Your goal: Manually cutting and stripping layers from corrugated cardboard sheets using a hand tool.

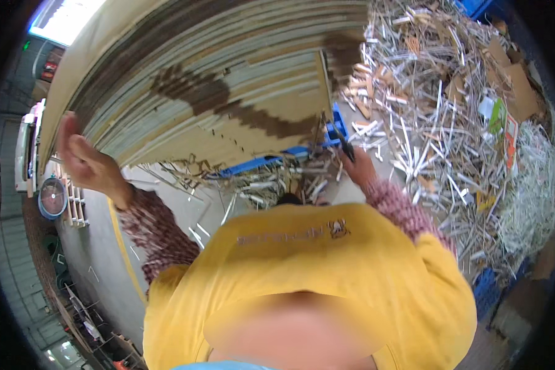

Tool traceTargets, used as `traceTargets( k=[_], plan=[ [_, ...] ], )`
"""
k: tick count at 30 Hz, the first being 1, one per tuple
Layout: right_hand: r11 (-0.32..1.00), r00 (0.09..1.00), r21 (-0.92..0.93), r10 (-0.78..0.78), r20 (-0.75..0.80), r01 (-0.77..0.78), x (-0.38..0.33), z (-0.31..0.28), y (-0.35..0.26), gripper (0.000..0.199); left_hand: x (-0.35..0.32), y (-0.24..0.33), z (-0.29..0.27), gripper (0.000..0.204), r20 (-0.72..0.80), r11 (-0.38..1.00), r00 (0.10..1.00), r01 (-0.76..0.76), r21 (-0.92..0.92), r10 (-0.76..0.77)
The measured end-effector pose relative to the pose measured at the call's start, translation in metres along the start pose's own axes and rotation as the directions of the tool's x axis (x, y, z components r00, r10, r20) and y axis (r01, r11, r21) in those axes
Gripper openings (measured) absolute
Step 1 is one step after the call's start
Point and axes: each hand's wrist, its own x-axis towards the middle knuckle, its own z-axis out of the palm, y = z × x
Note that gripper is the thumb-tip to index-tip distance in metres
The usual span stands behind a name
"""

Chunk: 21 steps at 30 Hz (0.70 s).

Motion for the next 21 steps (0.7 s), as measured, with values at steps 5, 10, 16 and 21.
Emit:
traceTargets(
  k=[5,10,16,21],
  plan=[
    [0.934,0.787,-0.161,0.356,0.503,-0.319,-0.045,0.002,0.041,0.034,0.124,-0.052,0.029,0.031,0.192,0.94,0.95,-0.282,0.192,0.246],
    [0.874,0.798,0.455,-0.393,0.457,0.17,0.029,0.013,-0.067,0.036,0.165,-0.105,0.068,0.042,0.682,0.818,0.724,-0.449,0.359,0.098],
    [0.842,0.828,0.449,-0.462,0.316,0.298,0.122,0.026,-0.194,0.037,0.159,-0.142,0.071,0.052,0.686,0.958,0.722,-0.128,0.258,-0.088],
    [0.799,0.842,0.578,-0.421,0.337,0.168,0.142,0.055,-0.215,0.039,0.162,-0.143,0.078,0.052,0.704,0.956,0.699,-0.106,0.275,-0.125]
  ],
)
